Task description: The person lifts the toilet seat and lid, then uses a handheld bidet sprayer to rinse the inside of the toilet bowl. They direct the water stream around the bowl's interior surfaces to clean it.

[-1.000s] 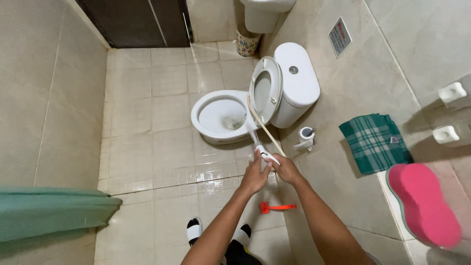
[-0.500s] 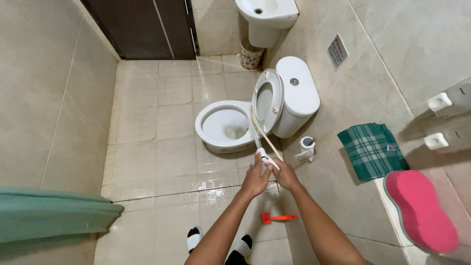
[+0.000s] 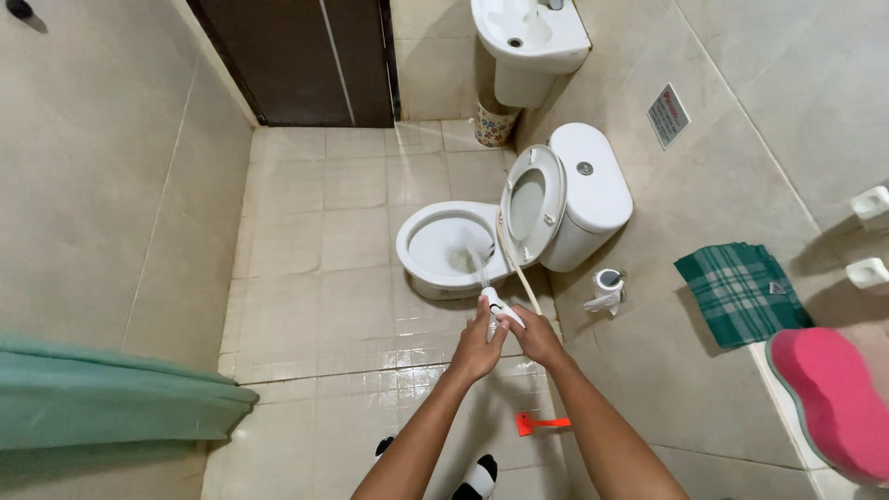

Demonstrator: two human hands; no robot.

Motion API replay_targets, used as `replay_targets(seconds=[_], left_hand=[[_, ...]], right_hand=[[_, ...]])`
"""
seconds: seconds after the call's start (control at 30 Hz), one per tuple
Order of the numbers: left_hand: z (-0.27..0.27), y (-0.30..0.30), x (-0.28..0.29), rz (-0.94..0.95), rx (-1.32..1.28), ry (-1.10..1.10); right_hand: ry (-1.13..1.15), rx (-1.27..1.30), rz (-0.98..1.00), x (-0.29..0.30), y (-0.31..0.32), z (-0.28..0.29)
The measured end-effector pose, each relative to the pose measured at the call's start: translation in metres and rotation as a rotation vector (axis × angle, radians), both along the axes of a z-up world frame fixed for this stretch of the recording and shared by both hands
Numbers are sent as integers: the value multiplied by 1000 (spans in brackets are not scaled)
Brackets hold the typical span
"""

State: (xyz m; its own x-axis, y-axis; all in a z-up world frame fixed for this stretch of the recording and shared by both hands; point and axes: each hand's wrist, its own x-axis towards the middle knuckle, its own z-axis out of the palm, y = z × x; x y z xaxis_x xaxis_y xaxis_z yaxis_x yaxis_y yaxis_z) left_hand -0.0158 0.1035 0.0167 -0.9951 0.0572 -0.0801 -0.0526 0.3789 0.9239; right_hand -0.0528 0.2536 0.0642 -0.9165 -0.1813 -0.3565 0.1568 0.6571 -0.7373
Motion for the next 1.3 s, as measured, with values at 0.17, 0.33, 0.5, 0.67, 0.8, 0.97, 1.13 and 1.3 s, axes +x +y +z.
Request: replay_targets(seconds=[0.17,0.33,0.5,0.67,0.8,0.97,1.13,1.3], left_hand=[[4,-36,11,5,-12,-19],[11,-72,21,18,-23,-70],[-7,-106,25,29,-23,-13],[11,-138,40,34,-29,-117],[-5,-155,41,28,-57,-115],[7,-169,43,17,-45,-145],[10,-169,40,-23,-55,-131],[2,-157,35,-59,-62,-109]], right_hand=[[261,-30,128,-2,-22,-32],[240,-15,137,5,-59,-20],[182,90,179,5,-90,-23],[194,125,220,9,-118,-33],[218,158,247,11,-136,-34],[191,144,230,13,-148,-28],[164,152,200,16,-148,-15],[162,175,175,16,-133,-17]])
